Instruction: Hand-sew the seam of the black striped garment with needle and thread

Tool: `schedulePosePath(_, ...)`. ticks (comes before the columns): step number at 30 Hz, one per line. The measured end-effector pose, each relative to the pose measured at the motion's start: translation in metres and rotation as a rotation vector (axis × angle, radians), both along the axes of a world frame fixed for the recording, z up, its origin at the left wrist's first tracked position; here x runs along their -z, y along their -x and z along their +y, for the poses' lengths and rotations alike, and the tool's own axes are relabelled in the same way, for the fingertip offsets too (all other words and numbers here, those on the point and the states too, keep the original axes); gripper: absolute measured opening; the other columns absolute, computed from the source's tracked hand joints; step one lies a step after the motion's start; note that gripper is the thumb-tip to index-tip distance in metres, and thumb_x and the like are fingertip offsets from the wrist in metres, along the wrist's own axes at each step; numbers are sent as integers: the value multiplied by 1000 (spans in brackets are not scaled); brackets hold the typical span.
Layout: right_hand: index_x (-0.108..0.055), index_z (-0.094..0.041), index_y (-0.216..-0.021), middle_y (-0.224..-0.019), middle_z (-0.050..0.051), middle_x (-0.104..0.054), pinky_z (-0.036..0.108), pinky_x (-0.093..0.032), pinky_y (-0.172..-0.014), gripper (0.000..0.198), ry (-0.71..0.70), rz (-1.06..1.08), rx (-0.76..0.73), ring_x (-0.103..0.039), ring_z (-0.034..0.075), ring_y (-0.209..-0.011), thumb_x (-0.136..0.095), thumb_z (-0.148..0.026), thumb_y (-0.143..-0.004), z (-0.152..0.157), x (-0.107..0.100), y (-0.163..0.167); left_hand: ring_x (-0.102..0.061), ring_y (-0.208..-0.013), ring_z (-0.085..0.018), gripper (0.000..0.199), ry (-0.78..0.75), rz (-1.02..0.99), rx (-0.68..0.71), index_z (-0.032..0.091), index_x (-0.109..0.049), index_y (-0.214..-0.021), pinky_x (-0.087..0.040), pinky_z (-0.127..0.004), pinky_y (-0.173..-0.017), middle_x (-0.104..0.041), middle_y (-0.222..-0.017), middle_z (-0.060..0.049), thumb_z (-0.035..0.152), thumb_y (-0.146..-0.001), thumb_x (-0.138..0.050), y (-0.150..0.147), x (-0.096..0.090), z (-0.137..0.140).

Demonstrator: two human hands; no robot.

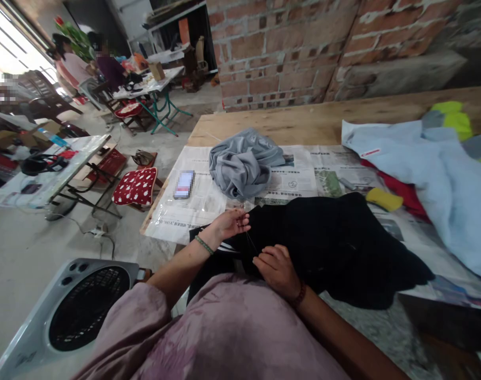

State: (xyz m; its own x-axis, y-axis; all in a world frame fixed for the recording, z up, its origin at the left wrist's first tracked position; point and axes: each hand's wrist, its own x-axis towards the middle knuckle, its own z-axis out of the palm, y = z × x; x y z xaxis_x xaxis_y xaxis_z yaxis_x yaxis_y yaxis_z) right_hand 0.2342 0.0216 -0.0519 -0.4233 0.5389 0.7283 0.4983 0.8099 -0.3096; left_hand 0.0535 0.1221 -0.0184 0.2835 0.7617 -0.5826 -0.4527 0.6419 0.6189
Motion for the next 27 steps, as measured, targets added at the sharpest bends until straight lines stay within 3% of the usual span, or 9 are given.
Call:
schedulePosePath(3,-65,-24,-86,-76,0,-65,37,-35,-83,18,16,6,24,-53,17,-87,-57,-10,-78,-1,0,-2,-51,-43,-6,11,-41,71,-31,15,-46,-72,-49,-23,-49,-54,-61,2,14,-80,-52,-6,3,1)
schedulePosePath(8,-65,-24,-86,-75,0,-65,38,-35,-83,19,24,13,40,-53,18,-88,-58,-9,-77,-2,1,-5,-55,-46,-9,13,-177,251,-80,16,-44,-72,-48,-22,-44,-51,-60,4,19,-81,-52,-10,3,-2)
schedulePosePath(13,-66,-26,-86,-74,0,-65,38,-35,-84,20,14,9,45,-54,18,-88,-57,-10,-78,-3,1,-3,-52,-42,-5,20,-269,328,-94,16,-45,-71,-32,-11,-32,-52,-63,4,28,-75,-60,-10,4,-5)
schedulePosePath(19,-65,-24,-86,-75,0,-66,38,-35,-84,19,34,13,34,-54,18,-88,-54,-10,-79,-8,1,-3,-41,-32,-2,23,-292,308,-64,16,-44,-72,-18,-11,-27,-54,-62,5,33,-73,-61,-6,8,-6)
schedulePosePath(23,-65,-24,-86,-75,0,-65,38,-35,-84,19,37,34,51,-53,18,-88,-55,-10,-79,-10,0,-7,-47,-36,-5,24,-337,354,-63,17,-45,-72,-24,-12,-29,-51,-55,6,35,-72,-61,-6,7,-10)
schedulePosePath(27,-66,-25,-86,-76,0,-65,37,-36,-82,20,27,45,80,-53,18,-89,-57,-10,-77,-10,1,-10,-53,-47,-8,27,-219,193,-125,18,-44,-74,-46,-19,-44,-50,-55,6,34,-70,-65,-5,7,-15)
